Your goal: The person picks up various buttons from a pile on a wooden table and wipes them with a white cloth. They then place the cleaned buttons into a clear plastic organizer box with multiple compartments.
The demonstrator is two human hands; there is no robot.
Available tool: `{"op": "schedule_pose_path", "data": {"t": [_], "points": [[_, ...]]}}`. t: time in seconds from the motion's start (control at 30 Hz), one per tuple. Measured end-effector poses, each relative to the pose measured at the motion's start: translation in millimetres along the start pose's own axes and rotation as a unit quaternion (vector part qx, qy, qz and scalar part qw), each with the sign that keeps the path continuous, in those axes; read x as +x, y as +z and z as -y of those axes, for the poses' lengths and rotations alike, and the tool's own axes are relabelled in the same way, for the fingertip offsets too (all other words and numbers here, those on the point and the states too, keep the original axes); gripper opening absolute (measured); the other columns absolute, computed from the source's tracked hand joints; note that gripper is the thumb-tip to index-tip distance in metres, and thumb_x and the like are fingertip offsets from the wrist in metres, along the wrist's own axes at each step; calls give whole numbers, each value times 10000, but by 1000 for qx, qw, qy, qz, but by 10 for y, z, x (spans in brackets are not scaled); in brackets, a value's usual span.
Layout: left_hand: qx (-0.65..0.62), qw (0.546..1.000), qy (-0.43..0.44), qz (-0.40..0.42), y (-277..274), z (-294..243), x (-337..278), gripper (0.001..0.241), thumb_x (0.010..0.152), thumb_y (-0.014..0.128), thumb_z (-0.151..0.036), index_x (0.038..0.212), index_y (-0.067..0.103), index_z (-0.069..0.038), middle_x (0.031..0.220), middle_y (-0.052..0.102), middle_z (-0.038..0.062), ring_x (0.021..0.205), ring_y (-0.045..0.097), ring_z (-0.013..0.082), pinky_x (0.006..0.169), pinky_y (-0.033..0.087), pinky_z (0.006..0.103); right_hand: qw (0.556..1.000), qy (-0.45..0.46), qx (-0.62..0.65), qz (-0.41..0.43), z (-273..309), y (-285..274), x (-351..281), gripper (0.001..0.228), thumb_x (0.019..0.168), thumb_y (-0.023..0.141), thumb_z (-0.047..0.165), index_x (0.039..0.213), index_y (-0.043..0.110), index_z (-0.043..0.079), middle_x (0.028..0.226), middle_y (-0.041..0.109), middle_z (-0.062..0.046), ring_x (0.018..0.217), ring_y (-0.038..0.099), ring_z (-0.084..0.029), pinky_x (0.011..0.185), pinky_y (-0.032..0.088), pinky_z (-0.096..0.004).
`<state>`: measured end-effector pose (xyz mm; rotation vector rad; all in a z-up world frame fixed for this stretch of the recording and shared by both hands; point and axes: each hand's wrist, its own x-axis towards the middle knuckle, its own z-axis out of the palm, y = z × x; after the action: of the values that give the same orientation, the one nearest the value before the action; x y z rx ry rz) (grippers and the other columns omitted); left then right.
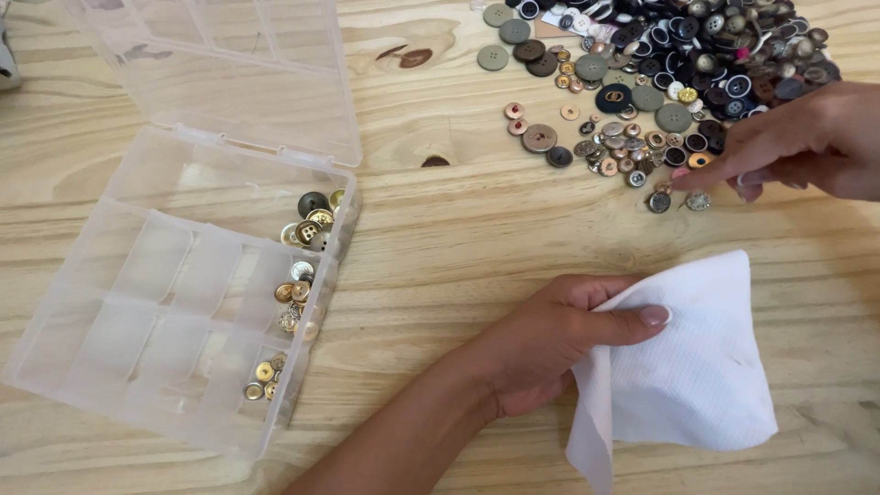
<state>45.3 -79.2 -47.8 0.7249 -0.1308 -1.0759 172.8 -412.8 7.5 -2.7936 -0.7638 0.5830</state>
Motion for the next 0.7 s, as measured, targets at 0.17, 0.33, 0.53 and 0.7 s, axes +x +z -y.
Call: {"op": "schedule_pose_path", "data": {"t": [0.17,0.33,0.53,0.7], "points": [[3,1000,6,10,-14,7,0,315,945,733,-252,1210,696,-85,1031,724,-13,882,665,89,753,503,221,994,33,-12,-103,377,-118,15,455,911,631,111,1180,850,406,772,815,71,534,660,-170,557,511,-292],[4,1000,3,6,-14,10,1,303,937,739,-255,1189,698,-90,996,718,-23,851,657,82,727,501,218,983,-58,-39,-168,727,-79,109,121,740,837,280,820,891,353,853,795,184,431,589,-96,492,454,-259],[1,1000,11,12,-23,22,11,302,937,742,-260,1184,698,-92,990,720,-20,847,659,82,720,497,215,988,-19,-78,-131,669,92,192,197,741,846,284,926,860,352,945,769,219,627,726,-48,631,526,-251],[14,1000,2,4,-18,14,9,298,931,738,-268,1172,696,-98,1000,715,-15,854,651,88,721,490,224,976,-58,-113,-177,590,120,238,113,806,796,270,913,812,240,901,767,131,695,744,-40,685,576,-251]]}}
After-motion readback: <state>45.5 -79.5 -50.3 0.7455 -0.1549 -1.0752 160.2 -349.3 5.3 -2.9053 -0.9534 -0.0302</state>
